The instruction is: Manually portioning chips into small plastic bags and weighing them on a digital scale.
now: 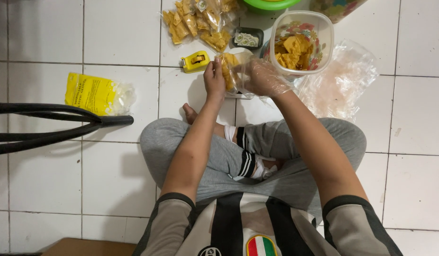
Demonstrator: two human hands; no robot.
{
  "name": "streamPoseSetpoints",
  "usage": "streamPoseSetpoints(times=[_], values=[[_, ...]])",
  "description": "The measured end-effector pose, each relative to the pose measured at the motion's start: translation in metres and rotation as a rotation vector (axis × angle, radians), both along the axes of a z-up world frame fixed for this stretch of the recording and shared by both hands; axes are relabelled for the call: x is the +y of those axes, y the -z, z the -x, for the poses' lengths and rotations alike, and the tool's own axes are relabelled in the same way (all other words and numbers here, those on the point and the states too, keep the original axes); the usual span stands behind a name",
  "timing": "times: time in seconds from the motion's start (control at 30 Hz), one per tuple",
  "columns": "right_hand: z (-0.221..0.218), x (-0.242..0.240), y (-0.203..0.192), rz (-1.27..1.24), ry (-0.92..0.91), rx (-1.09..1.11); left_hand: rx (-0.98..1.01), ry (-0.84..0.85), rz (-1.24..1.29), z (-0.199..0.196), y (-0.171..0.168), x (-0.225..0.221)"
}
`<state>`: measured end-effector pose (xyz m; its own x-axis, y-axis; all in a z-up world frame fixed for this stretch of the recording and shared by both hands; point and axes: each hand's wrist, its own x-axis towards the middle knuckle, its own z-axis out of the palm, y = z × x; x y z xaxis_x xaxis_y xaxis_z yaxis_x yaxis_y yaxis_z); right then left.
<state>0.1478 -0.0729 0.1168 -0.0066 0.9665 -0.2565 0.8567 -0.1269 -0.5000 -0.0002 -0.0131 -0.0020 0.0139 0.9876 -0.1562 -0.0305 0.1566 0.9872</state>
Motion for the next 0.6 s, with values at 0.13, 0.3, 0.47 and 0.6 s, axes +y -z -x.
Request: streamPoseSetpoints(times=[0.13,0.3,0.47,0.6], values=[[-0.003,-0.003,0.004,-0.017,-0.043,-0.04,-0.016,0.042,0.027,-0.002,0.002,-0.004],[-0.009,-0.002,-0.011,-0.091,-0.053,0.008,-0.12,0.127,0.137,-0.001,-0.037,-0.013],[-0.013,-0.006,-0.005,-0.127,0.018,0.266,-0.046,0.185,-0.054,0.002,-0.011,-0.007],[-0.009,-0.008,-0.016,-0.118,0.094,0.414,0.101,0.232,-0.189,0.005,-0.031,-0.009]])
